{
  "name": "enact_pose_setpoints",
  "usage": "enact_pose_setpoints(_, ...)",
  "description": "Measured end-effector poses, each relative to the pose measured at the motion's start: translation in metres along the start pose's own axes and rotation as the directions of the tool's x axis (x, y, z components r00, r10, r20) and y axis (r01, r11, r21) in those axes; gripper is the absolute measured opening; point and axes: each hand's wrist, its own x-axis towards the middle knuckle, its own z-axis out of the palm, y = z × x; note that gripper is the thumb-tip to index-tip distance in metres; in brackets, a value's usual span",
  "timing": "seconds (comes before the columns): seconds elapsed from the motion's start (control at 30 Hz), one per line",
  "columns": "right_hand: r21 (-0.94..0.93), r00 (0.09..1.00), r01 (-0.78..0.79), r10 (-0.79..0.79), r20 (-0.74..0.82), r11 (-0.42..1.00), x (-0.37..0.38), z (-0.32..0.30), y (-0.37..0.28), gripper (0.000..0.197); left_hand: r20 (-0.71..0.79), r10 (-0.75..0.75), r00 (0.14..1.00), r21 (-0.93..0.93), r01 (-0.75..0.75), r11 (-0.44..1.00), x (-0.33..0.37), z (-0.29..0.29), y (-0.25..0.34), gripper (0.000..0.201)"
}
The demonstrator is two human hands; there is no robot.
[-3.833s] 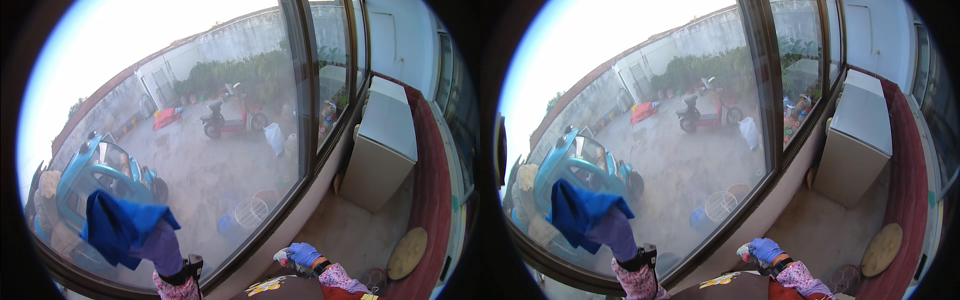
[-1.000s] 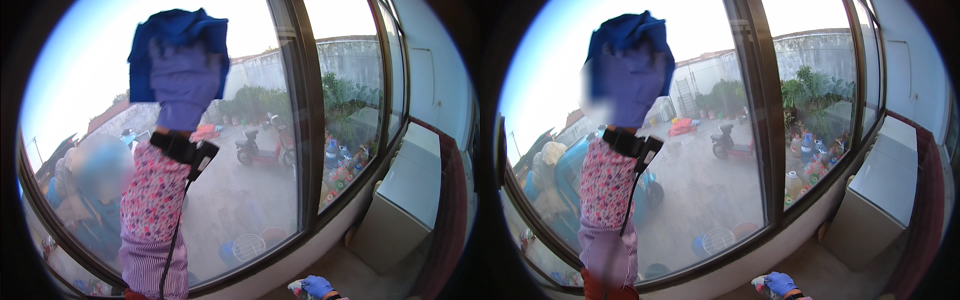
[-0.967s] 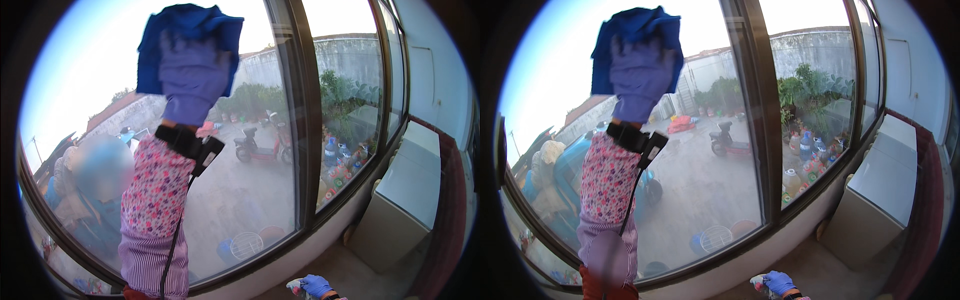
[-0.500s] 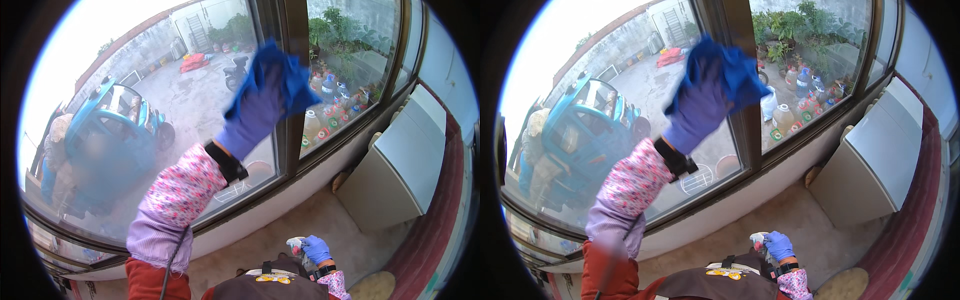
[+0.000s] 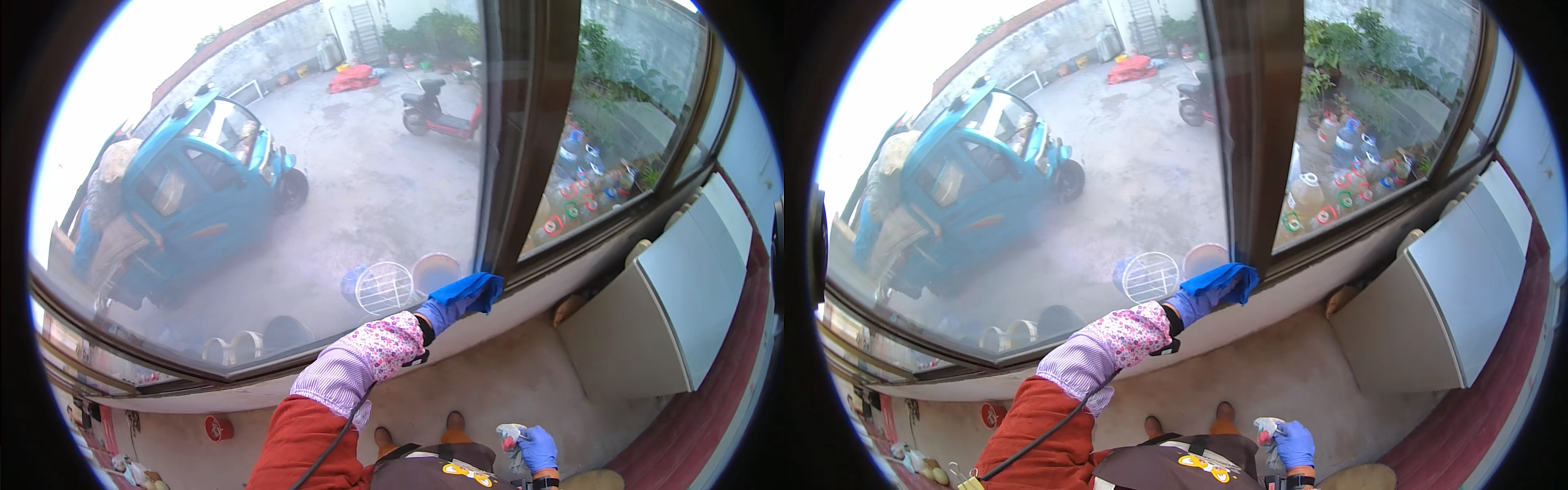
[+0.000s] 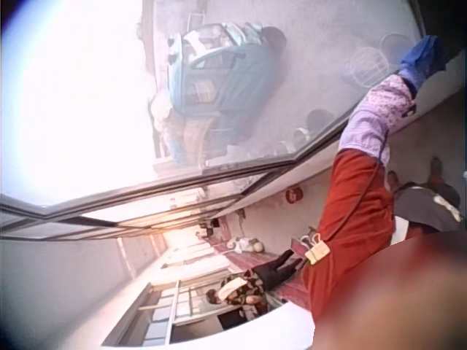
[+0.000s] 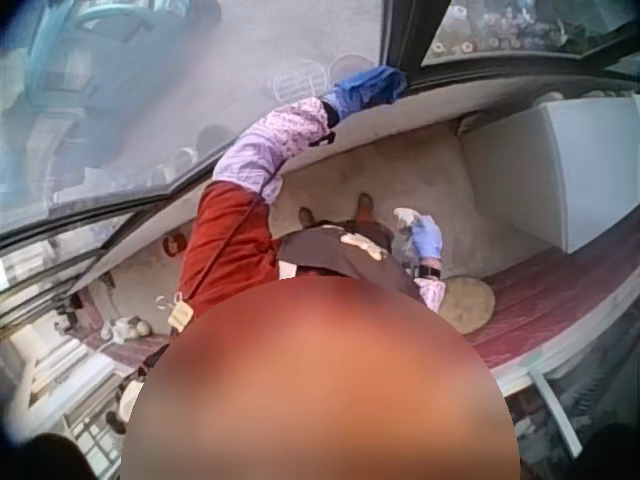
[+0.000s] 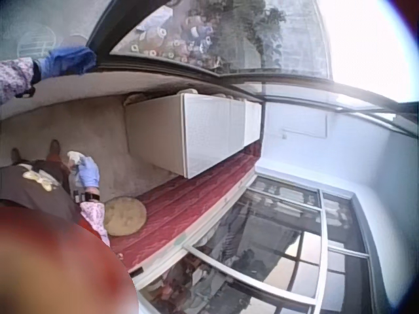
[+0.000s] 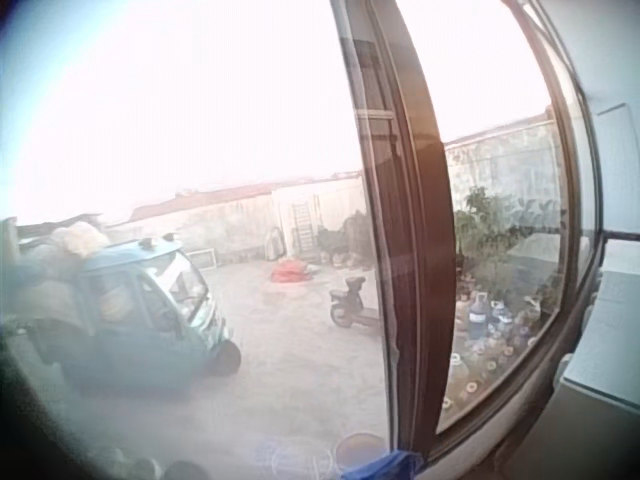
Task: The person wipes the exterior glass of a large window and the window frame using a blue cloth and a spray bottle. They repeatedly spray and wipe different sections of the glass and frame, then briefly handle a small black object on a nearby freezer before resuming wiping.
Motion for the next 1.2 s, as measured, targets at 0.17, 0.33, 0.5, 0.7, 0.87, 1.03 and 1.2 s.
enact_pose_setpoints(0.17,0.042,0.994,0.107,-0.107,-0.006,0.993,0.018,0.004,-0.035,0.017,-0.109,-0.113,0.988,-0.211,0.088,0.974,0.022,-0.092,0.015,0.035)
enact_pose_setpoints(0.33,0.016,0.971,0.239,-0.239,-0.018,0.971,0.041,0.002,-0.083,0.016,-0.184,-0.366,0.912,-0.807,0.073,0.587,0.002,-0.214,0.026,0.035)
enact_pose_setpoints(0.5,-0.015,0.952,0.307,-0.307,0.002,0.952,0.052,0.005,-0.125,0.017,-0.387,0.113,0.915,0.732,0.230,0.642,-0.092,-0.329,0.023,0.042)
enact_pose_setpoints(0.7,-0.020,0.915,0.402,-0.401,0.034,0.915,0.045,0.020,-0.180,0.018,-0.663,0.165,0.730,0.722,0.566,0.398,-0.232,-0.423,0.010,0.080)
enact_pose_setpoints(0.87,-0.052,0.903,0.426,-0.421,0.084,0.903,0.034,0.034,-0.216,0.019,-0.786,0.017,0.617,0.586,0.737,0.336,-0.322,-0.475,0.011,0.069)
enact_pose_setpoints(1.03,-0.099,0.899,0.436,-0.429,0.090,0.894,0.024,0.039,-0.234,0.019,-0.949,-0.107,0.295,0.240,0.902,0.358,-0.383,-0.468,-0.008,0.047)
enact_pose_setpoints(1.2,-0.126,0.921,0.384,-0.370,0.123,0.915,0.009,0.046,-0.239,0.020,-0.981,-0.016,0.195,0.194,0.981,0.016,-0.448,-0.426,-0.039,0.041)
